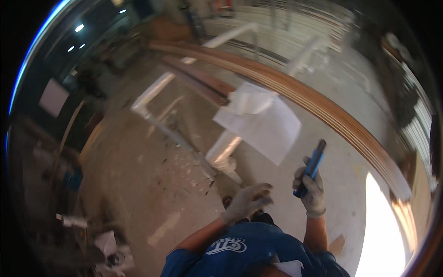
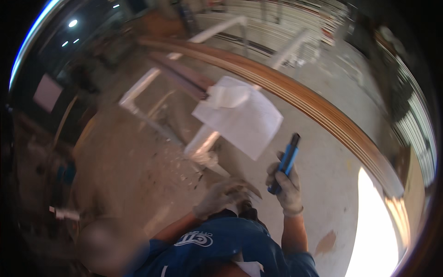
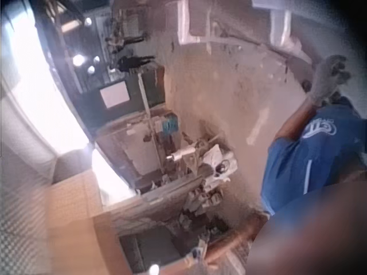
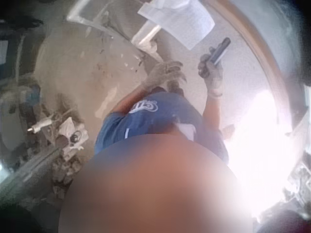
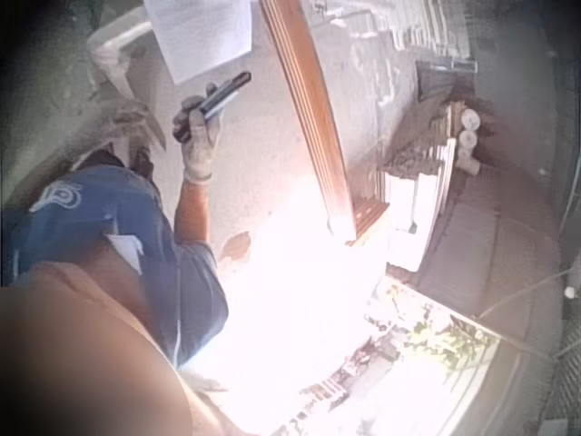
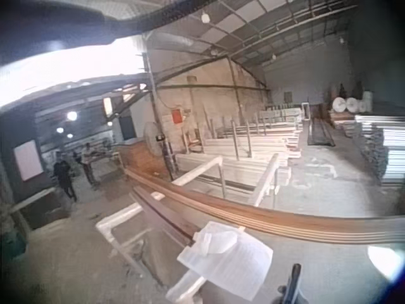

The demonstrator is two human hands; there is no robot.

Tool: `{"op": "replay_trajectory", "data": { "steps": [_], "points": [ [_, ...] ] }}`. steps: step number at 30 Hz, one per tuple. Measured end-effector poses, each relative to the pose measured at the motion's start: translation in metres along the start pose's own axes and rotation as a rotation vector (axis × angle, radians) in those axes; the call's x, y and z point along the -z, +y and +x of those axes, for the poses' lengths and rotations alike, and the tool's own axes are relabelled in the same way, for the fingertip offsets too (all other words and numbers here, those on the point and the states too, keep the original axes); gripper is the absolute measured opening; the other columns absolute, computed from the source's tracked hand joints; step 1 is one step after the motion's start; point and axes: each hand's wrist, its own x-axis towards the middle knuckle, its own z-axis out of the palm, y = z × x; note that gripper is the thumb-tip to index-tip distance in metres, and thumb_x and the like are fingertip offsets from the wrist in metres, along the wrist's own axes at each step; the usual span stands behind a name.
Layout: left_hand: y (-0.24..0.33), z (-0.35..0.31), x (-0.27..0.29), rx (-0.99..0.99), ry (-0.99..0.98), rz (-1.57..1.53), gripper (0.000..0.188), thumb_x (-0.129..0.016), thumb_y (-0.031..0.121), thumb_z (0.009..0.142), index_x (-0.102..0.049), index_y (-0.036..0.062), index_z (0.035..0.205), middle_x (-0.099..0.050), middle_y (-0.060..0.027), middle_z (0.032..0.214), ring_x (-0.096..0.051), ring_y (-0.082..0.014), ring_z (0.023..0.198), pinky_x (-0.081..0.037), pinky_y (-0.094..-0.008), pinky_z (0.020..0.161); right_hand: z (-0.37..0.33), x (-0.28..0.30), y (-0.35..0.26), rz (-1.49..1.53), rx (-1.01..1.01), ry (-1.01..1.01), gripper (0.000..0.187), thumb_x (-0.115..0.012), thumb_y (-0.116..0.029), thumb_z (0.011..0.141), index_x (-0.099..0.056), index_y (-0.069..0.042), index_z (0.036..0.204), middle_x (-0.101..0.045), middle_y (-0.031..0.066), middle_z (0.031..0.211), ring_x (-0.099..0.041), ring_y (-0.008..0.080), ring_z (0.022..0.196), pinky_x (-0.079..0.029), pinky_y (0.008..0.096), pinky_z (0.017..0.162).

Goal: The person retrieves wrapped wooden planks from a stack, places them on a metal rack, and uses a utility knife to cut and remove the plastic wrapping. The person then reviews a document and uses a tape measure on a white trim piece at a miter saw station.

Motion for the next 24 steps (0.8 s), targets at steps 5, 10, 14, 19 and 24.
{"op": "replay_trajectory", "data": {
  "steps": [5, 10, 14, 19, 24],
  "points": [
    [-0.008, -0.032, -0.014, 0.206, -0.017, -0.096, 0.025, -0.065, 0.022, 0.097, -0.062, 0.0029, 0.113, -0.062, -0.0045, 0.09, -0.06, -0.011, 0.08, -0.05, -0.0263, 0.072, -0.004, -0.052, 0.045, -0.083, -0.099, -0.204, 0.072, -0.066, -0.027, 0.09, -0.03, 0.004, 0.144, -0.058, 0.0098, 0.099, -0.06, 0.017, 0.085, -0.052, 0.0282, 0.074],
    [-0.008, -0.082, 0.014, 0.225, 0.241, -0.332, 0.014, -0.061, 0.02, 0.1, -0.061, 0.0059, 0.1, -0.053, 0.0021, 0.076, -0.052, -0.0058, 0.065, -0.043, -0.0222, 0.057, -0.011, -0.098, 0.083, -0.013, -0.25, -0.391, 0.074, -0.066, -0.028, 0.093, -0.025, 0.005, 0.144, -0.061, 0.0138, 0.106, -0.062, 0.0194, 0.091, -0.053, 0.0286, 0.075],
    [-0.018, -0.147, 0.043, 0.169, 0.461, -0.37, 0.017, -0.062, 0.023, 0.099, -0.06, 0.0056, 0.099, -0.052, 0.0022, 0.077, -0.049, -0.0054, 0.062, -0.041, -0.0234, 0.054, -0.027, -0.159, 0.123, 0.032, -0.341, -0.571, 0.072, -0.063, -0.024, 0.094, -0.023, 0.001, 0.148, -0.06, 0.0136, 0.109, -0.061, 0.0233, 0.099, -0.051, 0.0354, 0.087],
    [-0.042, -0.262, 0.093, 0.113, 0.723, -0.305, 0.018, -0.061, 0.025, 0.099, -0.063, 0.008, 0.103, -0.054, -0.0004, 0.074, -0.052, -0.0079, 0.061, -0.042, -0.0241, 0.053, -0.071, -0.265, 0.188, 0.115, -0.554, -0.829, 0.073, -0.063, -0.021, 0.095, -0.021, -0.003, 0.151, -0.059, 0.0121, 0.119, -0.059, 0.028, 0.116, -0.046, 0.0412, 0.101],
    [-0.07, -0.382, 0.127, 0.101, 1.183, -0.065, 0.024, -0.061, 0.029, 0.098, -0.067, 0.0059, 0.1, -0.055, 0.0012, 0.072, -0.053, -0.0093, 0.062, -0.043, -0.0274, 0.055, -0.106, -0.366, 0.253, -0.652, -0.388, -1.476, 0.058, -0.07, -0.029, 0.09, -0.047, -0.008, 0.139, -0.062, 0.0143, 0.124, -0.062, 0.0325, 0.111, -0.05, 0.0406, 0.089]
  ]
}}
